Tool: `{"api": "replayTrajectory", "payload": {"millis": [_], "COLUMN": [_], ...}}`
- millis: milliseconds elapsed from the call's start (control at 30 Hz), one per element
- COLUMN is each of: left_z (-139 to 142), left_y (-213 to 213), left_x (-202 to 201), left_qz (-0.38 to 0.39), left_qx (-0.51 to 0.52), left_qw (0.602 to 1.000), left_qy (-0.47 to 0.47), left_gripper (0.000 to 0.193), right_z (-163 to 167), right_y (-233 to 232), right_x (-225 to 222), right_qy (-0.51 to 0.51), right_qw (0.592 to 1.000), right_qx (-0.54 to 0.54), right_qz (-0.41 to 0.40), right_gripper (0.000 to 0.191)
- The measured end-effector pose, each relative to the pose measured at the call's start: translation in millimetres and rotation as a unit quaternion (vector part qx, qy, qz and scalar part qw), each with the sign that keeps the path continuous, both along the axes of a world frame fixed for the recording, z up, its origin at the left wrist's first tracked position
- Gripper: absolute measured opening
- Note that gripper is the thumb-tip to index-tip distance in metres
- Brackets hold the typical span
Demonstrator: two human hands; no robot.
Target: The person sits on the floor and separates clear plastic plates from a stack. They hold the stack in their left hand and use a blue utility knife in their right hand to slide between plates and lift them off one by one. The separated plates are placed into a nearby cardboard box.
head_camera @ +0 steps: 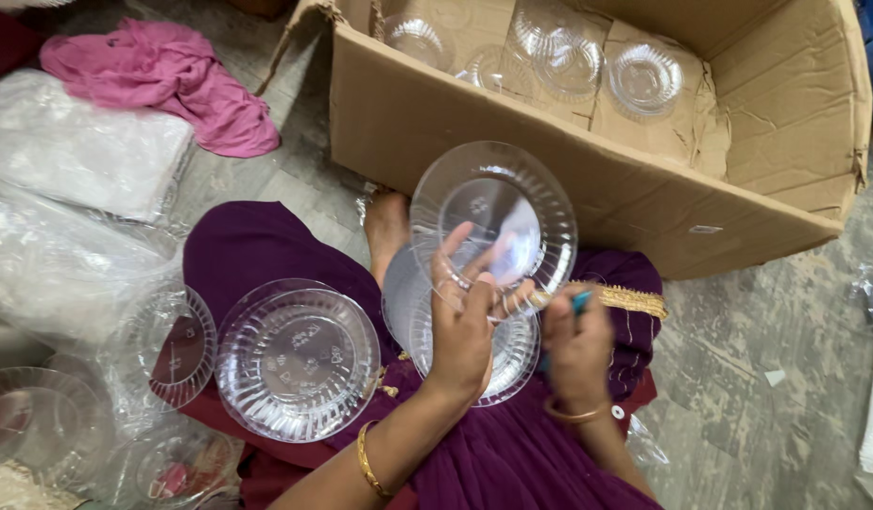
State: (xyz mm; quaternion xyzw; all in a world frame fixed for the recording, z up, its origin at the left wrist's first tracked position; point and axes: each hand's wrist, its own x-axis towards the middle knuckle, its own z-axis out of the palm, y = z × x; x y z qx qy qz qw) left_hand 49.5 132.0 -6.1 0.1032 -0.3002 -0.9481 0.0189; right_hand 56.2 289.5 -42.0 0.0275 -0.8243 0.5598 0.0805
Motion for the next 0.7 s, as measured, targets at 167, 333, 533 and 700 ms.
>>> {"api": "replayTrajectory", "payload": {"millis": [167, 333, 533, 700], "left_z": [1.2, 4.2, 1.4, -3.1], "left_y": [2.1, 0.8, -22.6, -19.7], "left_x": [5.7, 7.2, -3.9, -5.1], "left_qz": [-0.066, -0.067, -0.018, 0.003], "left_qx": [-0.023, -0.041, -0.134, -0.165], "left_qw": [0.997, 0.995, 0.984, 0.980], "left_qy": [0.030, 0.063, 0.114, 0.114], "left_gripper": [0.054, 0.061, 0.066, 0.061], "right_z": [36.9, 53.2, 57.7, 62.3], "right_y": [21.0, 16.2, 14.1, 13.3], "right_x": [-25.7, -26.1, -18.9, -16.5], "right_qy": [-0.070, -0.041, -0.025, -0.019], "right_qw": [0.983, 0.989, 0.995, 0.993], "right_qx": [-0.171, -0.140, -0.072, -0.103], "right_qz": [-0.009, -0.009, -0.064, -0.059], "right_gripper": [0.044, 0.047, 0.055, 0.061]}}
